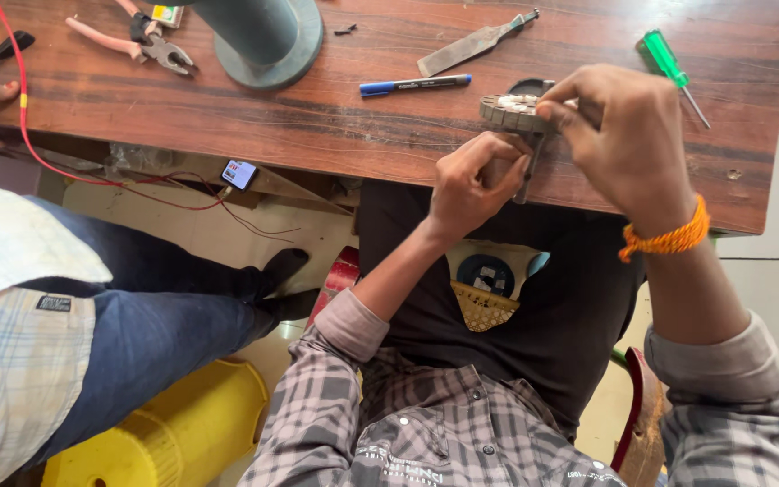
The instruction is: The person sits at a workbench and works on a small circular motor component with copper windings, holding it against the bench edge while fitting and pressing parts into place by hand and turning a screwdriver on it. They occasionally reposition the component and pick at its slots throughout the episode.
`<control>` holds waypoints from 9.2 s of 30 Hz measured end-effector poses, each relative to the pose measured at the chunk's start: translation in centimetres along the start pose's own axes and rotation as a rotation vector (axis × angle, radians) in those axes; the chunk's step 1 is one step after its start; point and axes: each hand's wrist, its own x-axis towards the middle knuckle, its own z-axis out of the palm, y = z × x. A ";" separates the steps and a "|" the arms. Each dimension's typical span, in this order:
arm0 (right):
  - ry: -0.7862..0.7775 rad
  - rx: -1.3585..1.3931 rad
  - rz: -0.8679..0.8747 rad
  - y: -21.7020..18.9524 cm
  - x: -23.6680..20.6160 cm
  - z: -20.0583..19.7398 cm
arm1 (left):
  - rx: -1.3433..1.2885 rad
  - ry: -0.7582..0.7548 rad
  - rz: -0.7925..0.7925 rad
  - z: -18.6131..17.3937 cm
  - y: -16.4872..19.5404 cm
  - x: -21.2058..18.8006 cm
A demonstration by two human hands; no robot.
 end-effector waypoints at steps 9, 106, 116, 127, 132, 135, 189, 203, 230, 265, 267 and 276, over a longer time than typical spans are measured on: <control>-0.147 0.106 0.316 4.2 2.4 -0.5 | -0.349 0.094 -0.511 2.8 0.8 0.1; 0.077 0.184 -0.088 5.1 -6.6 6.2 | 0.439 -0.353 0.538 -2.7 -3.0 5.2; 0.057 0.194 -0.082 5.0 -6.4 6.1 | 0.408 -0.346 0.523 -2.8 -3.1 5.1; 0.053 0.230 -0.126 4.7 -6.1 5.9 | 0.399 -0.329 0.545 -2.9 -2.4 5.4; 0.049 0.221 -0.100 4.7 -6.3 5.9 | 0.394 -0.337 0.527 -2.9 -2.3 5.4; 0.049 0.213 -0.087 4.7 -6.3 5.9 | 0.411 -0.340 0.518 -2.9 -2.3 5.4; 0.055 0.244 -0.117 4.5 -6.0 5.3 | 0.365 -0.269 0.495 -2.3 -1.7 5.5; 0.045 0.255 -0.117 4.5 -6.1 5.6 | 0.367 -0.275 0.486 -2.1 -2.1 5.3; 0.013 0.244 -0.103 4.8 -6.3 5.4 | 0.380 -0.264 0.492 -1.9 -2.6 5.2; 0.075 0.111 -0.125 4.3 -6.6 4.8 | 0.367 -0.248 0.507 -2.2 -1.6 5.7; 0.092 0.065 -0.093 4.2 -7.2 5.1 | 0.315 -0.262 0.516 -2.8 -1.3 5.8; 0.024 0.187 0.236 3.8 -9.9 1.7 | 0.322 -0.278 0.467 -1.7 -2.3 5.1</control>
